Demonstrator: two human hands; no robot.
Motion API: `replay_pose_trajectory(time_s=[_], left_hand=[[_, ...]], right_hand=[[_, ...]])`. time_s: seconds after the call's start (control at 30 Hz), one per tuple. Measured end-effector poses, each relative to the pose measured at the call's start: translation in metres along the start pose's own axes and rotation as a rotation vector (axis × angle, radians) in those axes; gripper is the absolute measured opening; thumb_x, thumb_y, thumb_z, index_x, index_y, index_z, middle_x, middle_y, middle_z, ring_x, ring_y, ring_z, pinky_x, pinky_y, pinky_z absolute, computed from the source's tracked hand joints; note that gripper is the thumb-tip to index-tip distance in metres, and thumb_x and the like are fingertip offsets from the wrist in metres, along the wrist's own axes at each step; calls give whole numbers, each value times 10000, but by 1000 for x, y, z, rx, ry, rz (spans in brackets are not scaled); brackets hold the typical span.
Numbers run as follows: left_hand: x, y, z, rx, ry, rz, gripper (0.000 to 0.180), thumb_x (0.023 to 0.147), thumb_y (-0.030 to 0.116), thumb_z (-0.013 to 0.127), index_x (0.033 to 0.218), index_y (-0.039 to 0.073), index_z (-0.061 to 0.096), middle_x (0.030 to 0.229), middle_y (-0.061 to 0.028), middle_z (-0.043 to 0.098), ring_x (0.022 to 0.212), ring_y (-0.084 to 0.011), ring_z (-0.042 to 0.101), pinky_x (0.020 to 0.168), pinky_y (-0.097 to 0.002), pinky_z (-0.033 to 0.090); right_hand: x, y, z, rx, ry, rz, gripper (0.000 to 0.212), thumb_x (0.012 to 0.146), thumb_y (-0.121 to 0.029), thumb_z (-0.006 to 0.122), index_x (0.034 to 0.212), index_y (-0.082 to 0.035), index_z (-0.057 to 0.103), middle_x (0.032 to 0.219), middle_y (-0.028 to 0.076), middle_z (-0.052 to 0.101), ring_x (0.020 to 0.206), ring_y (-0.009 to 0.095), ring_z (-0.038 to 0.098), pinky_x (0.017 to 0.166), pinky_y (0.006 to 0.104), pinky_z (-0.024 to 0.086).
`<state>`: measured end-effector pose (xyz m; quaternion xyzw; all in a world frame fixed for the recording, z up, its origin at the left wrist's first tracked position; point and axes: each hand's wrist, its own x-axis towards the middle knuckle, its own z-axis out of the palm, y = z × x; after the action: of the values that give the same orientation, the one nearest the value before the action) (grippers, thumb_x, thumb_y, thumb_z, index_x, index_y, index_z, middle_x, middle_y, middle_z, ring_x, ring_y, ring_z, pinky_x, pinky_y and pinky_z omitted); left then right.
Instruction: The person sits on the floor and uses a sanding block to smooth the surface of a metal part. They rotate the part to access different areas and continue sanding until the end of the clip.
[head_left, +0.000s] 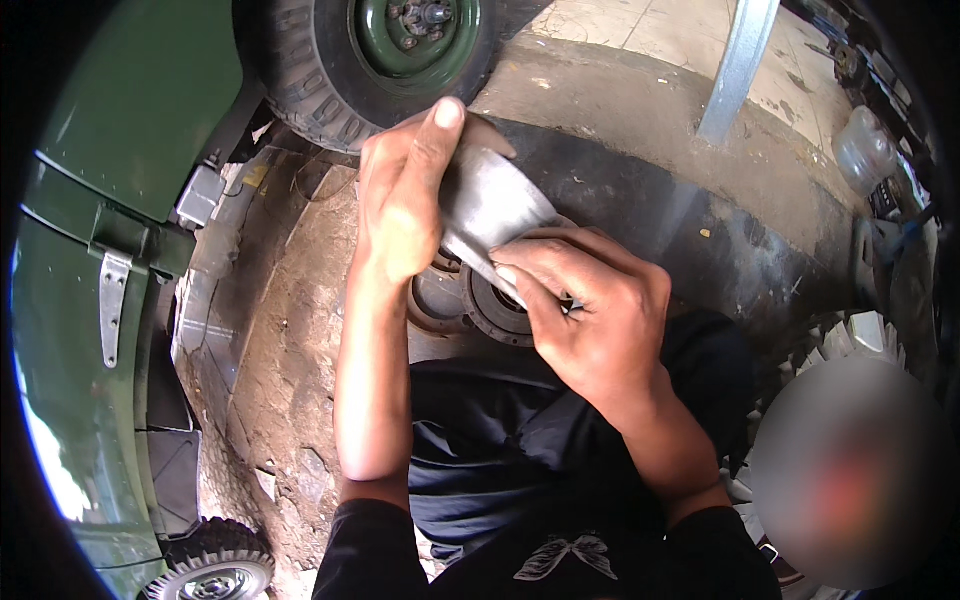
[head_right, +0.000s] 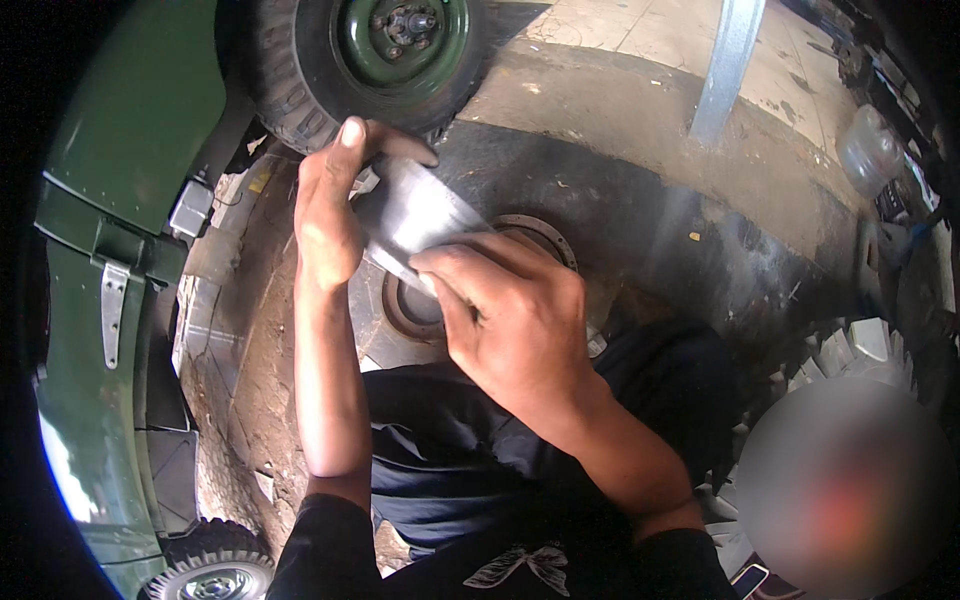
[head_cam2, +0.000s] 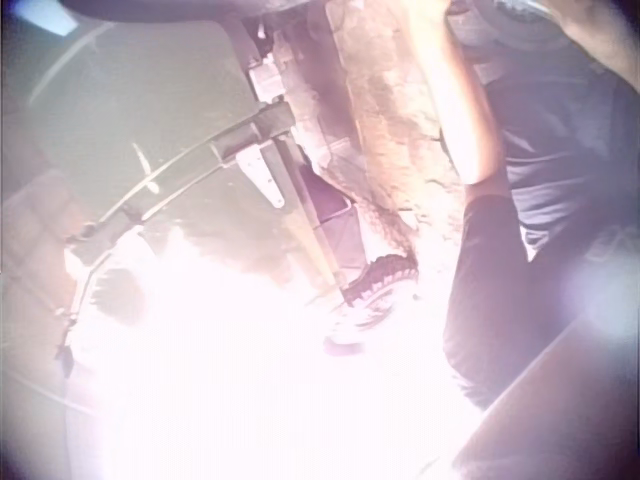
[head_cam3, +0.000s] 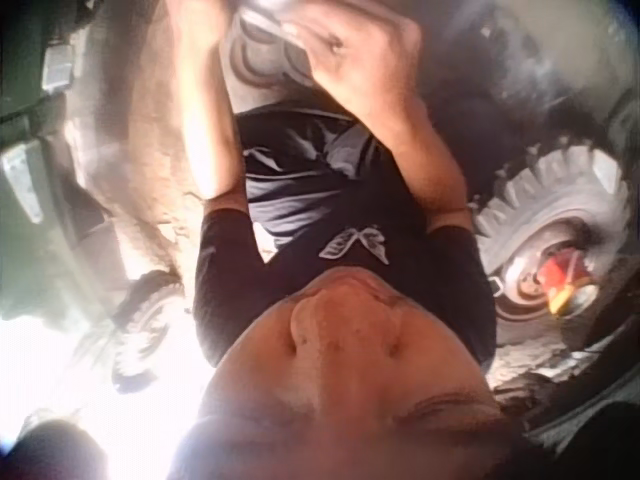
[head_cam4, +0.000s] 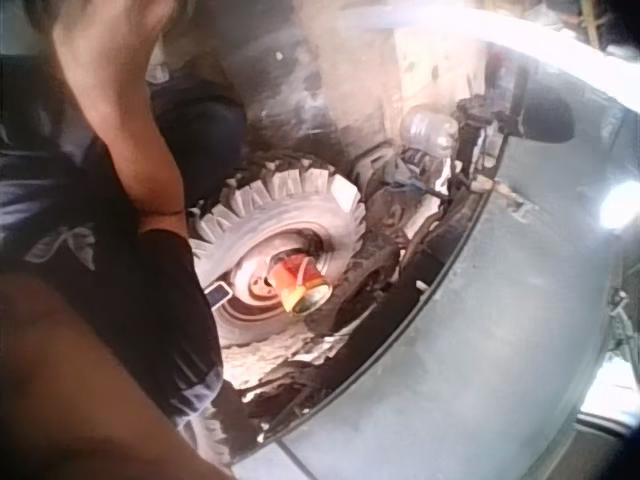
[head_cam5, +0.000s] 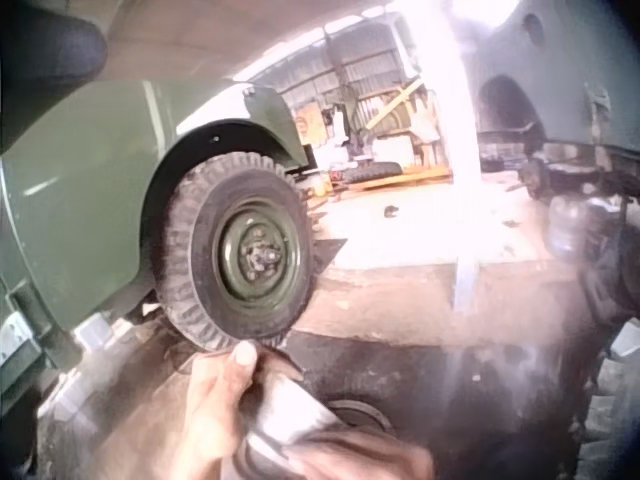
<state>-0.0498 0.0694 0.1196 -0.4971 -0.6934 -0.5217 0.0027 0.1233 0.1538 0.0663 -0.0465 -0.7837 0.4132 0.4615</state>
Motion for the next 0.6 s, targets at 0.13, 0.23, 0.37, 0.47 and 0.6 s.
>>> replay_pose_trajectory(time_s=[0.13,0.23,0.37,0.47,0.6], left_hand=[[5,-9,3,-39,30,-41,705,1146,506,386,921,-4,818,759,-140,727,700,-235,651,721,-391,505],[2,-6,7,-4,63,10,731,1154,512,352,917,7,825,761,-163,731,713,-290,681,738,-408,517],[1,-10,-4,-50,47,-22,747,1169,490,319,920,1,826,743,-151,734,705,-280,683,742,-388,525],[-4,-9,-7,-99,42,-75,773,1175,488,292,902,-3,823,753,-145,748,709,-271,689,752,-378,533],[-5,-10,-3,-105,81,-53,822,1175,504,241,891,-3,823,769,-149,752,751,-282,699,794,-393,536]], right_hand=[[6,1,0,-39,-33,-12,197,856,79,766,1021,-7,831,961,154,812,846,254,815,757,344,630],[19,-6,3,-24,-52,14,193,862,81,746,1017,-2,826,971,154,812,855,263,814,790,348,626],[23,-8,9,10,-97,29,143,871,-4,768,995,-53,817,936,132,787,850,327,784,753,398,606],[10,-9,7,-7,-118,75,152,869,31,766,1000,-21,822,930,140,792,841,273,796,764,360,607],[25,-19,18,-21,-81,50,161,864,64,763,993,-9,825,928,146,800,848,250,804,766,343,611]])
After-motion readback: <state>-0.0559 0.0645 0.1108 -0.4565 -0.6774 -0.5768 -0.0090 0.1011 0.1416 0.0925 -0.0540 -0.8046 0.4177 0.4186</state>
